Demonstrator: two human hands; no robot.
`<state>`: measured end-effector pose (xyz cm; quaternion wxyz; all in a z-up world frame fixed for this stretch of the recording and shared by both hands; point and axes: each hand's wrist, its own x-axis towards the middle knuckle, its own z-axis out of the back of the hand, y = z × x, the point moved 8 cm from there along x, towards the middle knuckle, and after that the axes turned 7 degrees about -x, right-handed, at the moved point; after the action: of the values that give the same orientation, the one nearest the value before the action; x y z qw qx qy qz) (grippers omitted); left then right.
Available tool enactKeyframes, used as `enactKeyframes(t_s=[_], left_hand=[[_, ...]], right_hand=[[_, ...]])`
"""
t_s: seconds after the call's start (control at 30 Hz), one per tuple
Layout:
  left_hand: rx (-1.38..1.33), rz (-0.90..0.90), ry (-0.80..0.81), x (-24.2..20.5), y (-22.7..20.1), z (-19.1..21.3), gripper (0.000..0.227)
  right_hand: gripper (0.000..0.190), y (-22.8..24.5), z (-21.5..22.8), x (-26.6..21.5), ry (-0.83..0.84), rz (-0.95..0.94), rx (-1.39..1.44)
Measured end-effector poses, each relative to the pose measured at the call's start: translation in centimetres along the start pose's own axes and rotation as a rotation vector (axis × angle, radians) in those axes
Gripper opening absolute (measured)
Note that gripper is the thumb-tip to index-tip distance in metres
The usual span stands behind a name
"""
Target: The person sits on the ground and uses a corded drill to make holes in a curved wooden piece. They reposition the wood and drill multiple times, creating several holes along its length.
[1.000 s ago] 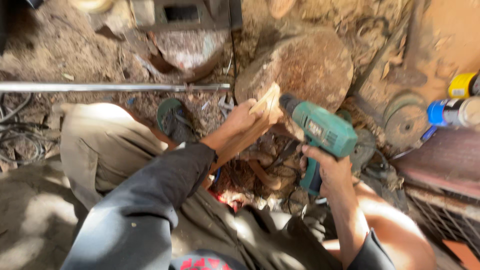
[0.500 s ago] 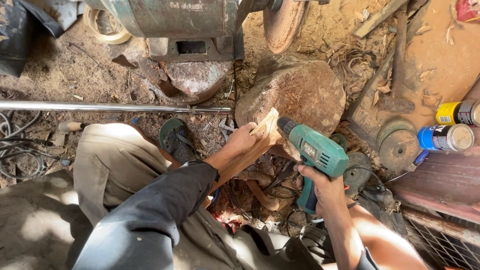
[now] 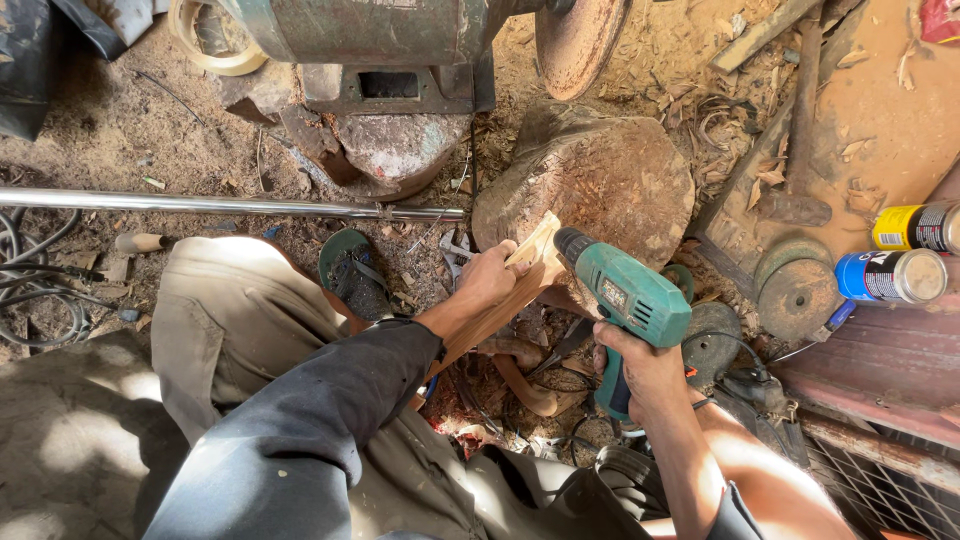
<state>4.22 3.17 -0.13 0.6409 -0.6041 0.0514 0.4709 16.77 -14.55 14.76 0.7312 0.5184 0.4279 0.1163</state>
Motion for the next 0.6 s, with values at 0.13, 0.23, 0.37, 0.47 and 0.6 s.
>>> enactKeyframes(t_s=[0.13, 0.23, 0.37, 0.47, 0.6], left_hand=[[-0.007, 0.036, 0.032, 0.1, 0.4, -0.6, 0.033], [0.008, 0.041, 0.03, 0.3, 0.7, -0.9, 0.035], [0.03, -0.017, 0.001, 0.6, 0.5, -0.8, 0.035], [0.046, 0.009, 0.007, 0.8, 0.8, -1.0, 0.039], [0.033, -0.011, -0.014, 0.5, 0.6, -0.8, 0.043]], right_hand=[[0.037, 0.0, -0.2, -0.1, 0.019, 0.008, 0.001], [0.037, -0.1, -0.2, -0.2, 0.019, 0.006, -0.005], [0.038, 0.1, -0.4, -0.1, 0.012, 0.006, -0.015], [0.038, 0.3, -0.6, 0.1, 0.018, 0.036, -0.015], [0.038, 0.4, -0.9, 0.1, 0.025, 0.056, -0.001]])
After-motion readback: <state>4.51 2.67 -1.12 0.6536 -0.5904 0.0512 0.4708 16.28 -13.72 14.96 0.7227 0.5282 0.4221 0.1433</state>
